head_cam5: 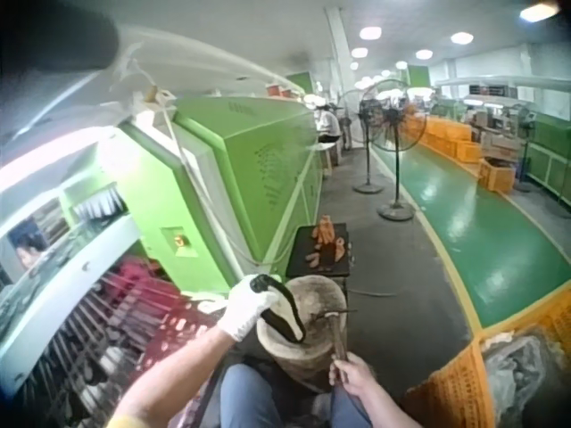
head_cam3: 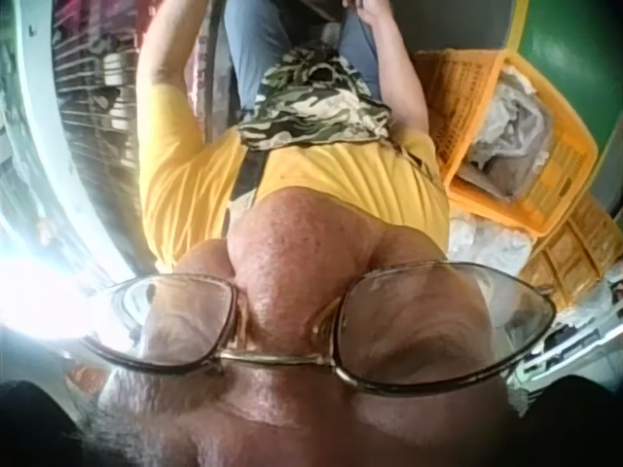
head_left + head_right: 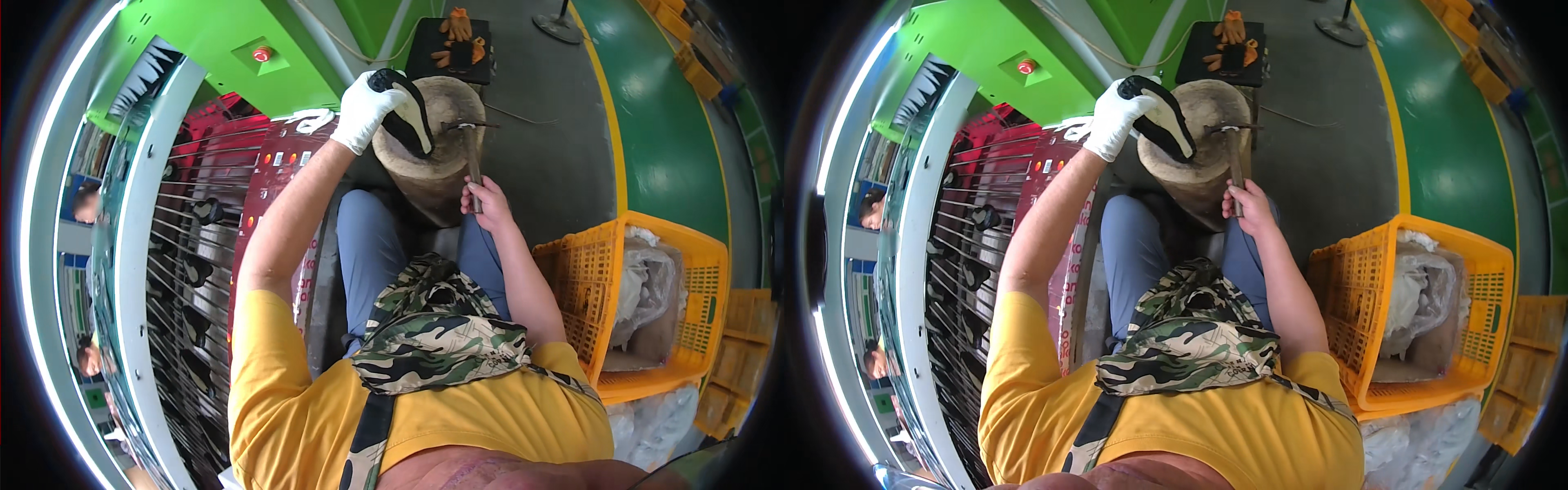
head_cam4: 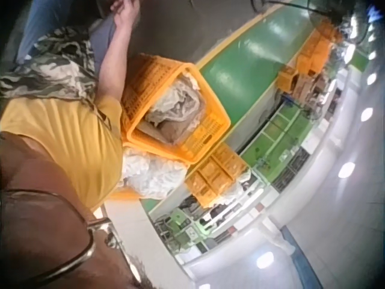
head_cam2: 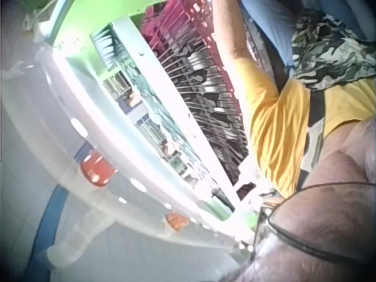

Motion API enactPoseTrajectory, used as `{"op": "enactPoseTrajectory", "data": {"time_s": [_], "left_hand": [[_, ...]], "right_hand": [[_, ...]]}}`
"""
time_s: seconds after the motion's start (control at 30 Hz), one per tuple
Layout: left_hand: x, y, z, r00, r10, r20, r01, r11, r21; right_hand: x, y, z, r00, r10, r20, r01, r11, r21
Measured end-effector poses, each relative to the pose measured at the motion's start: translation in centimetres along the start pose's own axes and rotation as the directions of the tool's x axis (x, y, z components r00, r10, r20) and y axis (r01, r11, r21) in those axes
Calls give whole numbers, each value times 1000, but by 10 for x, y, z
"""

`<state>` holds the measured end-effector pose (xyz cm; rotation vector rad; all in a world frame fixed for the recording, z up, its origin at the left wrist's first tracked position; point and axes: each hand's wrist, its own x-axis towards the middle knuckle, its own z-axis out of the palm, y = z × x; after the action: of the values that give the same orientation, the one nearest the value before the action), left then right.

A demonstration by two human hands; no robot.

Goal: Hammering the sole of a shoe on a wooden block in a factory setting.

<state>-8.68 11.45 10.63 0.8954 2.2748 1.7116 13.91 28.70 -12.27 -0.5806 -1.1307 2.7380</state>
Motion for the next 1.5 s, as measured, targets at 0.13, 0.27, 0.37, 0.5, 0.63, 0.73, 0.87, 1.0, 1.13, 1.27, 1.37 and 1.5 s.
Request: {"op": "enactPoseTrajectory", "data": {"time_s": [0.13, 0.27, 0.37, 0.5, 0.63, 0.73, 0.87, 1.0, 1.13, 1.27, 1.37, 1.5], "left_hand": [[2, -3, 15, 995, 84, -58, -85, 996, -7], [7, -12, 8, 988, 132, 74, -108, 957, -268], [10, -18, 6, 980, 160, 116, -129, 962, -239], [11, -1, 16, 973, 178, 148, -153, 975, -161], [18, -14, 19, 981, 165, 106, -129, 950, -285], [23, -16, 23, 980, 175, 99, -144, 953, -268], [22, -14, 18, 978, 172, 114, -157, 979, -132], [20, -17, 17, 982, 170, 84, -156, 976, -152], [19, -17, 17, 982, 172, 82, -164, 981, -102], [23, -27, 12, 979, 194, 65, -180, 966, -187], [25, -23, 16, 977, 191, 91, -173, 970, -173], [21, -14, 14, 986, 151, 73, -148, 988, -54]], "right_hand": [[-1, -5, 5, 999, 26, -39, -31, 992, -124], [-9, -26, 19, 987, 70, -143, -113, 943, -313], [-17, -67, 42, 983, -35, -183, -70, 842, -536], [-49, -167, 107, 942, -331, 50, 227, 521, -823], [-81, -235, 186, 775, -568, 277, 497, 278, -822], [-74, -234, 187, 702, -637, 319, 520, 152, -841], [-75, -235, 179, 810, -469, 353, 373, -53, -926], [-75, -225, 189, 772, -523, 362, 367, -98, -925], [-86, -238, 204, 801, -393, 452, 368, -272, -889], [-90, -244, 225, 696, -486, 529, 452, -277, -848], [-73, -226, 201, 605, -528, 597, 455, -386, -802], [-89, -239, 229, 718, -342, 606, 455, -428, -781]]}}
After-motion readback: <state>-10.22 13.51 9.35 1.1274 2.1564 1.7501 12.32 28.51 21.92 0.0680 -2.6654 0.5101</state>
